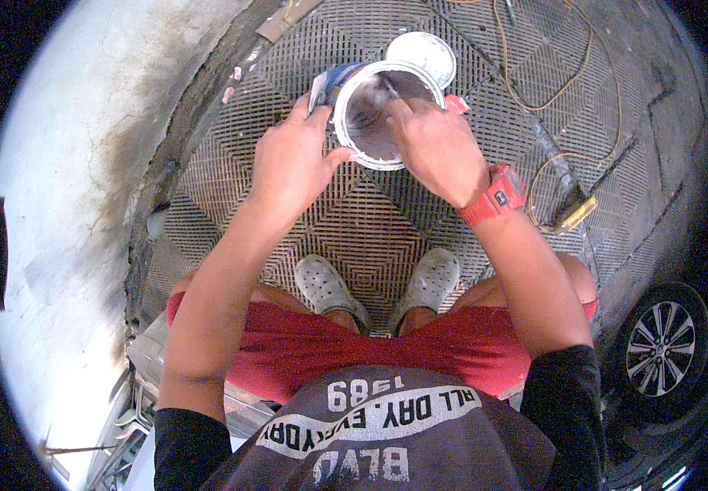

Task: The person handles two rectangular sanding blocks, rubs them together, and applies a dark paste from a small container onto one block using a red-handled spreader. The person then rubs the blocks together again and briefly rubs the treated block on the front bumper of a black car.

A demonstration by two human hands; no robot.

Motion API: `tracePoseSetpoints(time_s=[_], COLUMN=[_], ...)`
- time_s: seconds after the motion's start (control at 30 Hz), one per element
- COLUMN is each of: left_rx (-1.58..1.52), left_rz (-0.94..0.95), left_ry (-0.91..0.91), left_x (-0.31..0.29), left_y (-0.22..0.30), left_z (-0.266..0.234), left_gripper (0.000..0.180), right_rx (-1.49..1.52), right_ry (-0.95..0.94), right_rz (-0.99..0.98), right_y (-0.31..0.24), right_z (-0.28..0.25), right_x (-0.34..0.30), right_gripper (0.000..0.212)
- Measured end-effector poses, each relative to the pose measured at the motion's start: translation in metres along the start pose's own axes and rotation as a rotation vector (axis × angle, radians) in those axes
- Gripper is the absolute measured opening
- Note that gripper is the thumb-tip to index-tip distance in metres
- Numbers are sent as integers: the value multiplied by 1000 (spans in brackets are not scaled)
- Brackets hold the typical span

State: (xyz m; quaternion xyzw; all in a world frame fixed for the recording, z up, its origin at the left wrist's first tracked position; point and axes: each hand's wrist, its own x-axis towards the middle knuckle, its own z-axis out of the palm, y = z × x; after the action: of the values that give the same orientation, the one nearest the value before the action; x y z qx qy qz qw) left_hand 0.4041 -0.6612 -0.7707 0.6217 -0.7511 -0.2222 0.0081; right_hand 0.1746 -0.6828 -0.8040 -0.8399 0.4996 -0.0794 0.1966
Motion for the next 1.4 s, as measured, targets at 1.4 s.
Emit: tracePoseSetpoints(time_s=[1.4], left_rx=[-108], left_rz=[-156], left_ry=[19], left_x=[12], left_y=[-67], left_z=[21], left_gripper=[70], right_rx=[145], right_ry=[103], right_rz=[38], right_y=[-13], right_z=[10], right_x=[36], right_gripper=[22])
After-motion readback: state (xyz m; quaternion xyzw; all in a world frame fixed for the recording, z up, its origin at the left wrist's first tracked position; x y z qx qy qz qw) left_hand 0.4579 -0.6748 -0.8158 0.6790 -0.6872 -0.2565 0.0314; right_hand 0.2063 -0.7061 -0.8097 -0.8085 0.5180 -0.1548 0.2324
